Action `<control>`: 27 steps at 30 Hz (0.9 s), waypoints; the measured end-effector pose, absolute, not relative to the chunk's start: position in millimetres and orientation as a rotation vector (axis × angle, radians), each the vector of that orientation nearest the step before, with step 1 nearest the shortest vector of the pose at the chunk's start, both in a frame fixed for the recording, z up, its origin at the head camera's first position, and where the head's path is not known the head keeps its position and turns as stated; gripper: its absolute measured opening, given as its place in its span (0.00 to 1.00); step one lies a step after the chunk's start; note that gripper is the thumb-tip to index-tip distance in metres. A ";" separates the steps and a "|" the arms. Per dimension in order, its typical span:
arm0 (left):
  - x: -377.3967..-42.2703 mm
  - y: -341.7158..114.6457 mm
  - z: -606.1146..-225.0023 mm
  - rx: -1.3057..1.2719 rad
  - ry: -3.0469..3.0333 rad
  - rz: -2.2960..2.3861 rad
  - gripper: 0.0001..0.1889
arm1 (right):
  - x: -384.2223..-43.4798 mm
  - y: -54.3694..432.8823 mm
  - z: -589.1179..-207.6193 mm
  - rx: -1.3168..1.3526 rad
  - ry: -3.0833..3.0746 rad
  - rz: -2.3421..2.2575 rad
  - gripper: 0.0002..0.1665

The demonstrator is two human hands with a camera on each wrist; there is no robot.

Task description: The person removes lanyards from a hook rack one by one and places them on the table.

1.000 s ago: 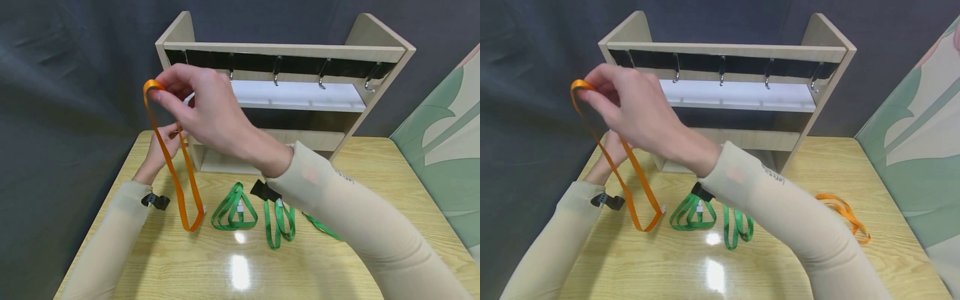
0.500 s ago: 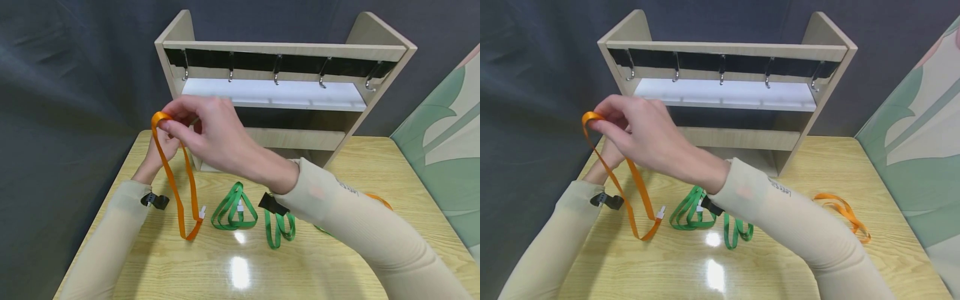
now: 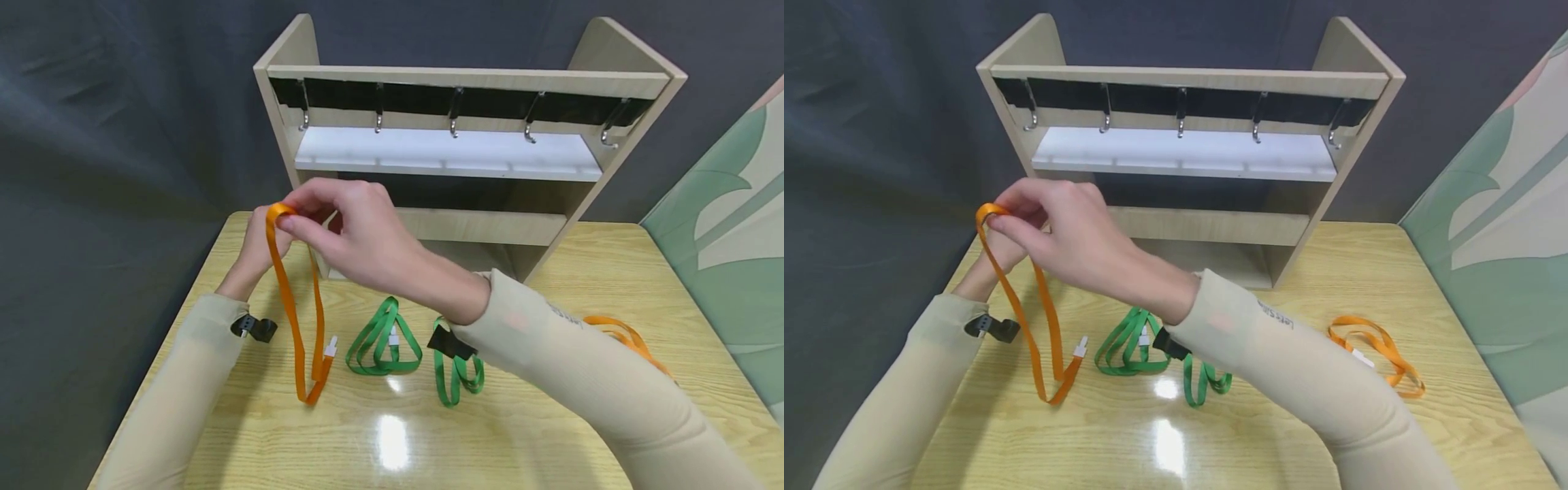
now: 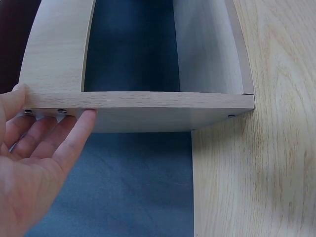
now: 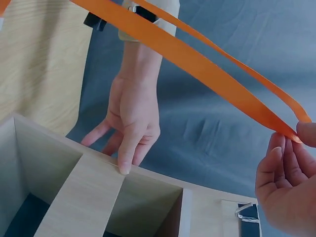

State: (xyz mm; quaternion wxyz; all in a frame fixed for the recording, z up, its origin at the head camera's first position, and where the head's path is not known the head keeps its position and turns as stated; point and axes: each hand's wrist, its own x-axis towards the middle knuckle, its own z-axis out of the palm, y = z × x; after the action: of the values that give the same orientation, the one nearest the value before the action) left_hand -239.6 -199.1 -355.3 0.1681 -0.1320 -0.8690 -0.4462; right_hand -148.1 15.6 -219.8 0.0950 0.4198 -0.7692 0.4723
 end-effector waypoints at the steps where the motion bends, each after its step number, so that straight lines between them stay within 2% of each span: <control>1: -240.1 -199.4 -355.3 -0.404 -2.458 -1.256 0.05 | -147.3 17.0 -220.9 1.247 -2.280 1.413 0.09; 3: -241.0 -199.8 -355.2 -0.461 -2.430 -1.257 0.02 | -146.2 18.9 -223.8 1.254 -2.293 1.438 0.09; 6: -242.5 -200.0 -355.3 -0.517 -2.395 -1.348 0.08 | -146.5 18.8 -232.0 1.257 -2.332 1.453 0.09; 14: -240.5 -194.5 -354.7 -0.415 -2.410 -1.547 0.17 | -152.2 12.2 -268.5 1.230 -2.454 1.467 0.06; 27: -218.7 -180.1 -326.5 -0.401 -2.439 -1.575 0.17 | -164.6 10.8 -309.1 1.168 -2.598 1.443 0.06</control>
State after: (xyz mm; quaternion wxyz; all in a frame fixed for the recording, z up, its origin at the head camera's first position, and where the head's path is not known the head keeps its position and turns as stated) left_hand -218.7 -180.1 -326.5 0.1053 -0.1362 -0.8276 -0.5343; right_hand -164.6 10.8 -309.1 -0.0257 0.3657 -0.8134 0.4516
